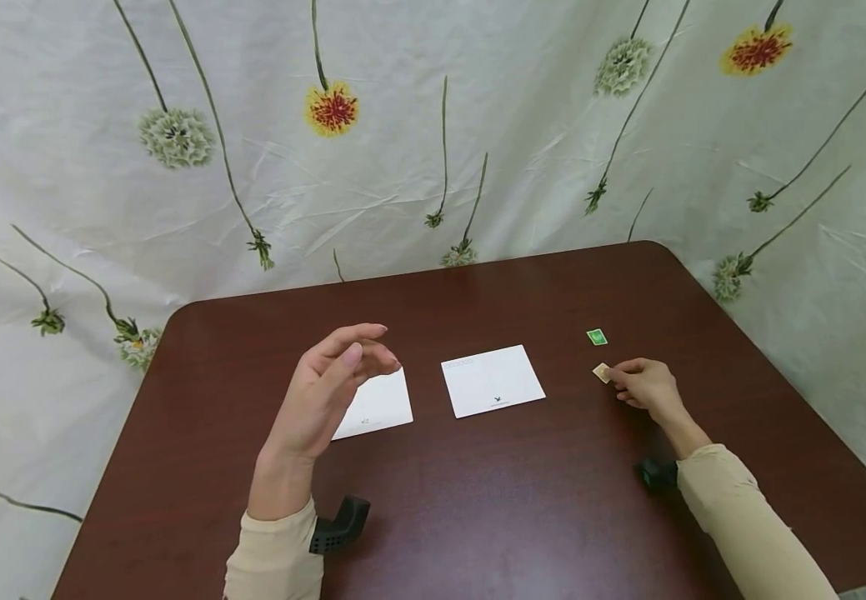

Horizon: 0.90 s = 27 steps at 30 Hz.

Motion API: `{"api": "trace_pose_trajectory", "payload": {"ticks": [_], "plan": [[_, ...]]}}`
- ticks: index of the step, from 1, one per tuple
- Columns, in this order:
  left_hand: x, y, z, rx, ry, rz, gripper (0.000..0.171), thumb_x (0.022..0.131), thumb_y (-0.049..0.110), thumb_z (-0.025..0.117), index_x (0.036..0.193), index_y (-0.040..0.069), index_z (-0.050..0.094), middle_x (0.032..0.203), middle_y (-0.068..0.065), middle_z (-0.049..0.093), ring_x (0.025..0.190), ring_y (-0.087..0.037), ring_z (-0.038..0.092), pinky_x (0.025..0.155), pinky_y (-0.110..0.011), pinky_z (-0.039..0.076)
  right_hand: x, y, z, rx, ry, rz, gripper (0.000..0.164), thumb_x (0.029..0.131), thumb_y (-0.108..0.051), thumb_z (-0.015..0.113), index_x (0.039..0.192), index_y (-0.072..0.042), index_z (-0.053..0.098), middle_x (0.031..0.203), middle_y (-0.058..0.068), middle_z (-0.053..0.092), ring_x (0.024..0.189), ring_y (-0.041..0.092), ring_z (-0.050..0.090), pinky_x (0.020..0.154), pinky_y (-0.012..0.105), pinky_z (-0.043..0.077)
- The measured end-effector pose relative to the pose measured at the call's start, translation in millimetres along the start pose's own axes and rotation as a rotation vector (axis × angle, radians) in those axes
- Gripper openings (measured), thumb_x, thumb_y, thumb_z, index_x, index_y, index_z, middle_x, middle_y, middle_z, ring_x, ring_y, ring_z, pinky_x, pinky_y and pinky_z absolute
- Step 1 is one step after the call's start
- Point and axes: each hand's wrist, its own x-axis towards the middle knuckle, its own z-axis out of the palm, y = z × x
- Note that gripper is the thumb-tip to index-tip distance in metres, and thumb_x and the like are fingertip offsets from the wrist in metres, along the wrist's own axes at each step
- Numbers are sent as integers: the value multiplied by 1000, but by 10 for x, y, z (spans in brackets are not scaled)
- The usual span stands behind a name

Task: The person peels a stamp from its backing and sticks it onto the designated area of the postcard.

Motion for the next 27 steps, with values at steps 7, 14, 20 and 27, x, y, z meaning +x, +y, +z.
{"api": "trace_pose_trajectory", "payload": {"ticks": [7, 14, 20, 27], "plan": [[-2, -19, -1, 5, 26, -20, 30, 101, 3, 41, 119, 13, 63, 96, 0, 67, 94, -18, 63, 91, -33, 46, 12, -39, 45, -227, 84, -37, 33, 85, -24, 72, 103, 2, 64, 81, 9, 64, 63, 15, 60, 55, 31, 42], [-5, -30, 4, 4, 36, -48, 30, 101, 3, 42, 118, 14, 64, 95, 0, 67, 93, -17, 63, 91, -33, 46, 18, -28, 96, -180, 151, -104, 24, 79, -15, 75, 92, 2, 63, 77, 6, 64, 67, 18, 53, 56, 31, 39], [0, -42, 1, 10, 38, -62, 29, 101, 4, 43, 117, 15, 65, 94, 0, 68, 93, -17, 62, 90, -33, 46, 26, -27, 91, -3, 90, -56, 31, 85, -9, 70, 110, 7, 61, 77, 2, 64, 65, 9, 55, 56, 26, 43], [9, -58, -11, 21, 39, -81, 29, 101, 5, 44, 117, 17, 65, 94, 0, 67, 93, -16, 62, 90, -32, 46, -28, 6, 8, 98, 24, -3, 44, 94, -21, 61, 125, 10, 55, 90, 3, 61, 71, 7, 56, 63, 23, 48]]}}
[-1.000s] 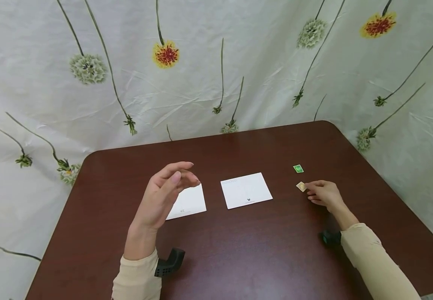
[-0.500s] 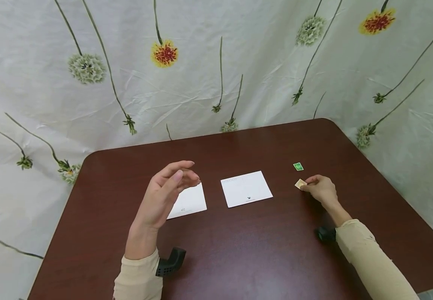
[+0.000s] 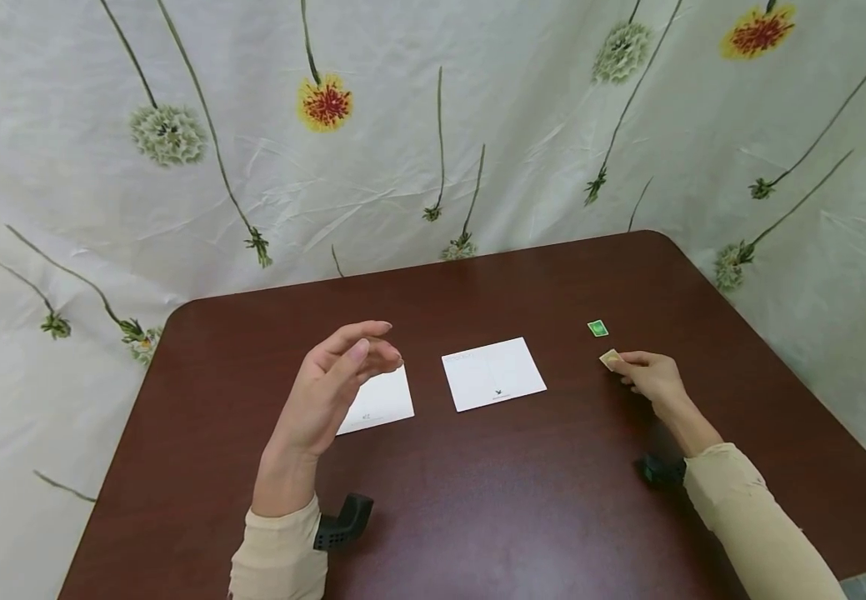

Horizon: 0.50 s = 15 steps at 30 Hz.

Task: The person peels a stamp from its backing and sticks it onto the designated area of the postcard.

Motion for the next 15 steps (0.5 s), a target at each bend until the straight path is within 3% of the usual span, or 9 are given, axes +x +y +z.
{"api": "trace_pose_trajectory", "payload": {"ticks": [8, 15], "plan": [[17, -1, -12, 24, 12, -34, 30, 100, 4, 43, 116, 18, 64, 93, 1, 67, 93, -17, 62, 90, -33, 45, -69, -87, -60, 267, -15, -37, 48, 94, -12, 60, 130, 16, 45, 79, -8, 60, 68, 1, 62, 68, 20, 53], [19, -17, -18, 44, 21, -54, 29, 100, 5, 44, 115, 20, 65, 93, 1, 67, 92, -18, 63, 90, -33, 46, -139, -325, 23, 359, -83, -103, 54, 94, -13, 60, 133, 18, 39, 78, -10, 63, 68, 3, 64, 69, 20, 53]]}}
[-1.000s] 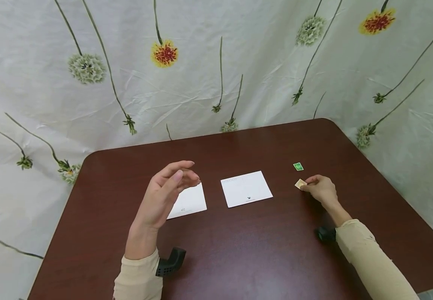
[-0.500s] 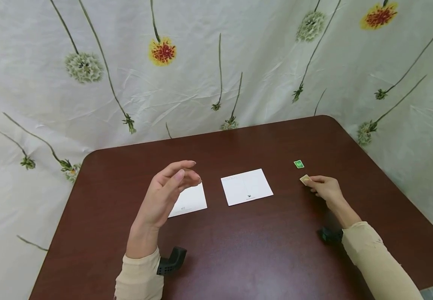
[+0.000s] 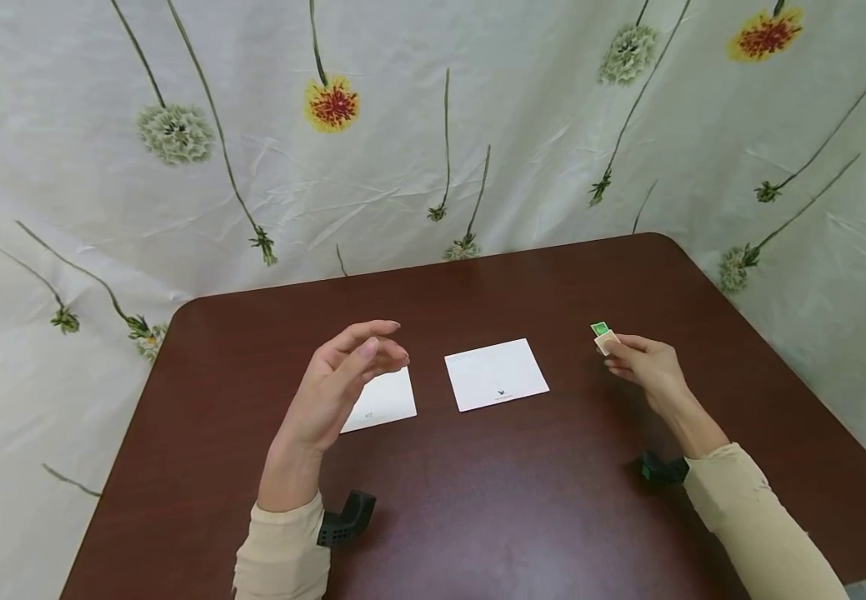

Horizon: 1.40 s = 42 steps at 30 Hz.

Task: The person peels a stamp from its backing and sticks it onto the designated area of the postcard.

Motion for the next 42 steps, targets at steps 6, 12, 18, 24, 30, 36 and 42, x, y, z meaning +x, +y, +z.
{"api": "trace_pose_trajectory", "payload": {"ticks": [6, 12, 18, 24, 30, 36, 42], "plan": [[-12, -6, -39, 68, 37, -74, 26, 100, 9, 48, 114, 23, 65, 93, 2, 67, 94, -20, 63, 92, -36, 45, -5, -248, 319, -1, -83, -16, 51, 94, -9, 60, 133, 17, 41, 86, -3, 62, 73, 5, 65, 73, 23, 53], [-27, -22, -34, 127, 74, -127, 23, 99, 12, 51, 113, 23, 65, 93, 2, 68, 95, -23, 64, 94, -39, 44, -23, -437, 687, -7, -164, -4, 45, 93, -9, 62, 129, 14, 48, 90, 3, 63, 74, 7, 65, 74, 24, 53], [0, -76, -6, 168, 75, -149, 22, 98, 13, 52, 118, 10, 63, 94, -1, 68, 97, -26, 63, 95, -41, 43, -73, -540, 1012, 23, -234, -18, 40, 92, -4, 62, 125, 15, 51, 84, 1, 66, 69, 7, 64, 70, 23, 54], [41, -159, 38, 274, 120, -194, 28, 97, 12, 56, 121, -2, 59, 95, -7, 68, 96, -26, 64, 94, -42, 45, -175, -669, 1331, -1, -301, -70, 34, 90, -4, 65, 119, 13, 57, 87, 6, 69, 70, 10, 64, 71, 27, 55], [96, -308, 136, 501, 254, -297, 31, 92, 22, 65, 120, 10, 64, 100, -6, 67, 91, -20, 63, 82, -37, 47, -335, -789, 1587, -62, -378, -145, 28, 87, -4, 67, 111, 10, 63, 89, 12, 70, 70, 13, 65, 71, 30, 55], [92, -323, 103, 583, 301, -308, 25, 91, 25, 66, 109, 7, 69, 94, -4, 68, 88, -21, 64, 76, -36, 44, -441, -840, 1795, -85, -488, -199, 26, 86, -4, 69, 109, 7, 64, 83, 10, 71, 70, 19, 66, 72, 34, 55], [55, -229, 37, 537, 310, -302, 16, 91, 12, 66, 99, 0, 71, 82, -9, 70, 76, -18, 66, 75, -34, 48, -461, -857, 1930, -81, -537, -211, 20, 88, -7, 67, 105, 3, 65, 74, 3, 69, 66, 14, 62, 72, 34, 52]]}}
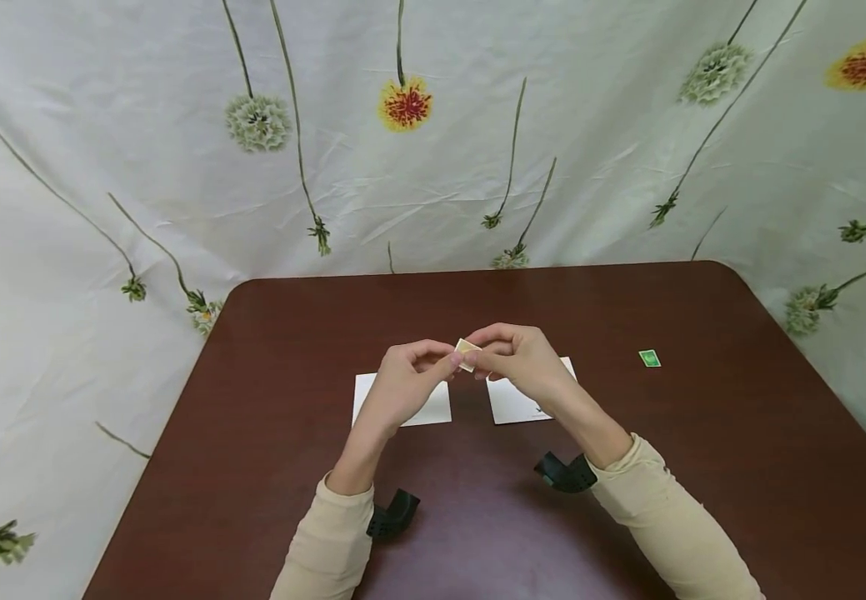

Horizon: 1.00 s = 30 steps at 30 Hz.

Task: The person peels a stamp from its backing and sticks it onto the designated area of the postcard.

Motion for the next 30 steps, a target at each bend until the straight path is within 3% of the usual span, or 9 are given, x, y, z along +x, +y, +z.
{"api": "trace_pose_trajectory", "payload": {"ticks": [7, 10, 13, 18, 21, 24, 30], "plan": [[6, 5, -52, -50, -17, -3, 15, 90, 7, 65, 99, -5, 69, 84, -11, 69, 77, -20, 67, 79, -40, 51, 64, 48, 68, 128, 1, 61, 13, 94, -17, 61, 89, -6, 67, 71, 1, 59, 69, 15, 55, 67, 29, 46], [3, 6, -63, -26, -32, -16, 15, 90, 9, 65, 98, -3, 70, 82, -8, 70, 79, -21, 67, 79, -37, 50, 80, 78, 117, 123, 36, 26, 17, 95, -20, 61, 89, -4, 67, 70, 1, 57, 66, 16, 54, 63, 26, 45], [2, 5, -74, -3, -33, -10, 14, 91, 9, 64, 96, -2, 70, 80, -7, 69, 79, -23, 66, 76, -34, 48, 83, 121, 175, -8, 120, -138, 15, 93, -19, 65, 94, -4, 67, 72, 0, 58, 64, 15, 53, 58, 24, 44], [12, -9, -99, 4, 11, 0, 13, 91, 8, 63, 95, -3, 70, 78, -9, 69, 78, -29, 67, 72, -31, 46, 95, 208, 279, -386, 339, -619, 10, 85, -6, 73, 95, -5, 71, 84, 2, 61, 71, 17, 53, 56, 26, 43], [23, -21, -125, 7, 53, -7, 13, 91, 9, 63, 96, -2, 70, 79, -9, 69, 75, -24, 67, 72, -31, 46, 108, 233, 323, -557, 395, -826, 13, 82, 0, 74, 94, -3, 74, 91, 8, 63, 83, 24, 55, 65, 31, 46], [30, -33, -159, 26, 83, -13, 13, 91, 10, 64, 96, -1, 70, 81, -10, 70, 73, -17, 66, 72, -32, 47, 115, 242, 348, -639, 356, -894, 18, 82, 1, 72, 100, -1, 73, 97, 9, 65, 94, 27, 56, 78, 38, 45], [22, -49, -212, 115, 109, -19, 14, 90, 11, 63, 97, 1, 70, 82, -6, 71, 75, -16, 67, 71, -33, 47, 122, 268, 371, -739, 278, -906, 29, 81, -1, 73, 110, -2, 70, 106, 8, 66, 100, 28, 57, 92, 47, 38]]}}
